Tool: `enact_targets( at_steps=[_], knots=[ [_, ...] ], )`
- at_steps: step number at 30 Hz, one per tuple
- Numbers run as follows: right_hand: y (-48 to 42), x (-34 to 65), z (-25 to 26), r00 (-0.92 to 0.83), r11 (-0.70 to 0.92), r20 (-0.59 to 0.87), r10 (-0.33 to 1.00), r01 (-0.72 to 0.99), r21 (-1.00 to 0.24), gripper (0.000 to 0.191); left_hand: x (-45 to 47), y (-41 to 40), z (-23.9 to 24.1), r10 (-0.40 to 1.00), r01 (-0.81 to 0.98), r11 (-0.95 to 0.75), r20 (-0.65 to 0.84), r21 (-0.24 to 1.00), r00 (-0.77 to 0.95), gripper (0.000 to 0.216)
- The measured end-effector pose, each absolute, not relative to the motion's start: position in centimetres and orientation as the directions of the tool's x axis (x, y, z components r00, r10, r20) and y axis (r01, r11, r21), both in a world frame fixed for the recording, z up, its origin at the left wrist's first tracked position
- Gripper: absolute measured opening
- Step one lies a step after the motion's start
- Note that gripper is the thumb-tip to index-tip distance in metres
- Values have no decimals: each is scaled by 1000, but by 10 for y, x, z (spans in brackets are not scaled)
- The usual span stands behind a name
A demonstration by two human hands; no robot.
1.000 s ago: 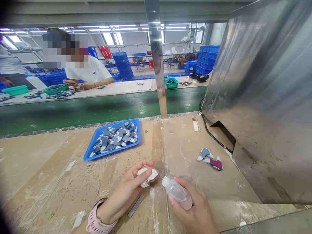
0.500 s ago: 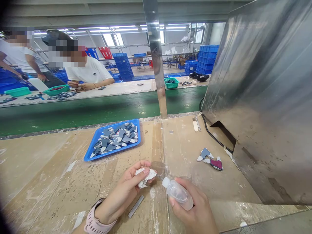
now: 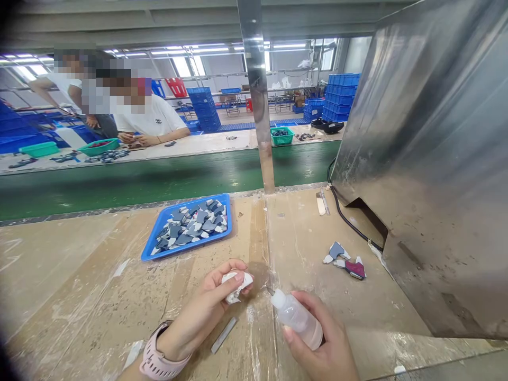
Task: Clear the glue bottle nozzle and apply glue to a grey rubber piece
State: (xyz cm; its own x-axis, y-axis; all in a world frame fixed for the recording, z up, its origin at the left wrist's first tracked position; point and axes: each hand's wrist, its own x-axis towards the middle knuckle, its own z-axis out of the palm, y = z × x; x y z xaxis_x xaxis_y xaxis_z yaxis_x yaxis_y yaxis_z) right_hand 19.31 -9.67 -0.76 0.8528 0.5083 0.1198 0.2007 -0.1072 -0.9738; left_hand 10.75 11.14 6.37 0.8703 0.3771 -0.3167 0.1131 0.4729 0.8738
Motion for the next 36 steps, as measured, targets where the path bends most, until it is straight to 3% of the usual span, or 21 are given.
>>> enact_targets(
  at_steps=[4,12,17,26,30,36],
  knots=[
    [-95,191,-4,865,-133,107,490,196,-971,34,109,109,62,380,131,447,-321,885,868,46],
    [-91,195,-2,807,-101,274,523,378,-920,24,109,105,65,364,140,425,-311,894,878,43],
    [-91,198,-8,790,-107,266,552,383,-917,23,107,105,61,353,127,429,-296,894,888,42],
    [-93,196,-6,856,-117,261,446,345,-931,31,108,106,66,360,144,403,-301,904,883,44],
    [-91,193,-3,890,-105,122,440,186,-977,43,112,108,61,392,172,292,-281,941,876,43],
    [-85,196,-6,851,-12,70,520,89,-996,44,122,113,55,513,223,-86,-149,971,845,36]
  ],
)
